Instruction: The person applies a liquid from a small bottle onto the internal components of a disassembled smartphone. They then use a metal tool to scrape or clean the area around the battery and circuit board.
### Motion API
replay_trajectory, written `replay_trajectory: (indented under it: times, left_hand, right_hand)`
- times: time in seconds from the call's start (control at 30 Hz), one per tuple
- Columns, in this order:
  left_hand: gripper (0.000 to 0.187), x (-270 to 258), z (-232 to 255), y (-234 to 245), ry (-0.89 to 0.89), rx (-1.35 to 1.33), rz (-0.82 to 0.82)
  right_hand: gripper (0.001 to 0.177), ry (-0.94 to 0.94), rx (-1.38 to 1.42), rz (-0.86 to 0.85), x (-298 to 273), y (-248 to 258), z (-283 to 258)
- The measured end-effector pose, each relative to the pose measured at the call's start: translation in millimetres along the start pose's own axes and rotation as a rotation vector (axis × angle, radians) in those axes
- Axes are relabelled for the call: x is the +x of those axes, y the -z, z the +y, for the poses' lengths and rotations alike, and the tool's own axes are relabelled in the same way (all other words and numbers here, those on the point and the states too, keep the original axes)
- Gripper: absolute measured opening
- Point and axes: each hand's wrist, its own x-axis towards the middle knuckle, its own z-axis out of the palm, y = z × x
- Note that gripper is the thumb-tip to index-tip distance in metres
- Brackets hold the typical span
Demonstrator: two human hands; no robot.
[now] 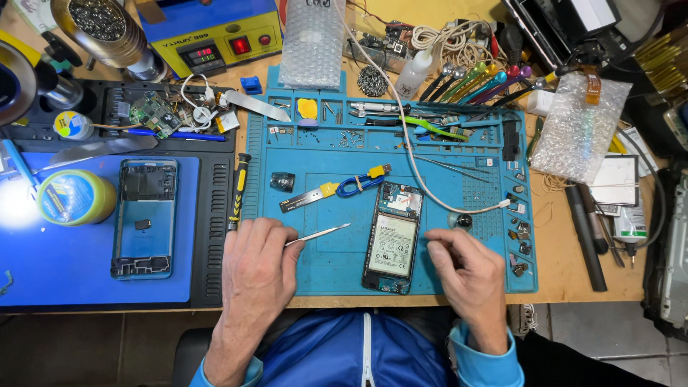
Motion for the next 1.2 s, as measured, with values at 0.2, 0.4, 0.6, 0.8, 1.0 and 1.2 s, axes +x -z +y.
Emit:
replay_trajectory:
  times: [0.2, 0.4, 0.6, 0.8, 1.0, 1.2]
  left_hand:
    - [0.019, -3, -3, -7, 0.017, -0.022, 0.057]
    - [0.014, -4, -3, -2, 0.034, -0.156, 0.161]
    - [0.018, -5, 0, 3, 0.048, -0.186, 0.188]
    - [0.025, 15, 24, 20, 0.031, -0.364, 0.328]
    - [0.080, 59, 67, 38, -0.093, -0.359, 0.291]
    - [0.049, 50, 84, 18, -0.156, -0.389, 0.246]
  right_hand:
    - [0.036, 0.463, -0.368, 0.131, 121, 53, -53]
    - [0.075, 0.511, -0.963, 0.262, 240, 17, -40]
    - [0.051, 0.359, -0.994, 0.153, 269, -9, -33]
    - [0.036, 0.525, -0.683, 0.222, 212, 24, -93]
    - [0.017, 0.601, -0.099, -0.147, 111, 49, -167]
    - [0.043, 0.382, 0.642, -0.199, 69, 10, -136]
